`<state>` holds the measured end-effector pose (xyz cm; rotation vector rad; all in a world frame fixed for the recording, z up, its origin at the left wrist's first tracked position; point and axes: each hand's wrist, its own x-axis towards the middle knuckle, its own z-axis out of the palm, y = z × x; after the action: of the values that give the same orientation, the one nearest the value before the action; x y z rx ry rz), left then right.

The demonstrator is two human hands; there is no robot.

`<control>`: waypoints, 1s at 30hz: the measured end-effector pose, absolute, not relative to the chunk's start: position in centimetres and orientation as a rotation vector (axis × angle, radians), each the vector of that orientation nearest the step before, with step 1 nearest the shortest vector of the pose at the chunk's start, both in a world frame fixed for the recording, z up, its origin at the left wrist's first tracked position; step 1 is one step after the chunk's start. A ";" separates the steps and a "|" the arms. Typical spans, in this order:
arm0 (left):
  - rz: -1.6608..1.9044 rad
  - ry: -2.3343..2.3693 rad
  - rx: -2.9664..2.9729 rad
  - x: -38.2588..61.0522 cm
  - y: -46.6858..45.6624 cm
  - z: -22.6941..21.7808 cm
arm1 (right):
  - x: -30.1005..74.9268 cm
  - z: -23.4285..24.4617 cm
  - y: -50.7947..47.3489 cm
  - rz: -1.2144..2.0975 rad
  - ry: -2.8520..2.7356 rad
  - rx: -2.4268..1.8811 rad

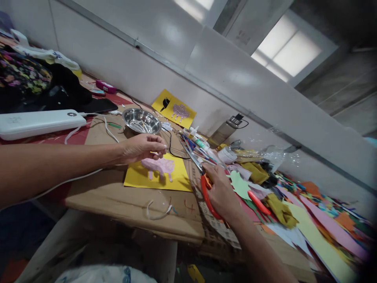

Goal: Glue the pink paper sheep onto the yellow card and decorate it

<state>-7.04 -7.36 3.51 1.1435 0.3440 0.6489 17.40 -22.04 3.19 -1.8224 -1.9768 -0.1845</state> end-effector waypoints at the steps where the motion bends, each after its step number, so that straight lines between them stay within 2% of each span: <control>1: 0.655 0.356 1.141 -7.1 -7.2 3.5 | 18.3 3.1 -22.3 -0.199 -1.992 -1.849; 14: 0.661 0.439 1.203 -6.9 -6.5 2.8 | 26.3 3.1 -22.7 -0.109 -2.220 -2.142; 17: 0.663 0.441 1.230 -6.8 -6.2 2.5 | 25.4 3.8 -21.6 -0.206 -2.090 -2.072; 20: 0.685 0.463 1.261 -6.8 -5.6 2.1 | 23.2 3.6 -19.9 -0.163 -1.999 -2.008; 30: 0.716 0.563 1.300 -7.3 -5.4 2.5 | 19.7 2.3 -17.8 -0.122 -2.112 -2.177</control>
<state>-7.27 -5.45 2.50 1.3001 0.5627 0.7156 19.70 -17.78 2.32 -2.1767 -2.1120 -0.1224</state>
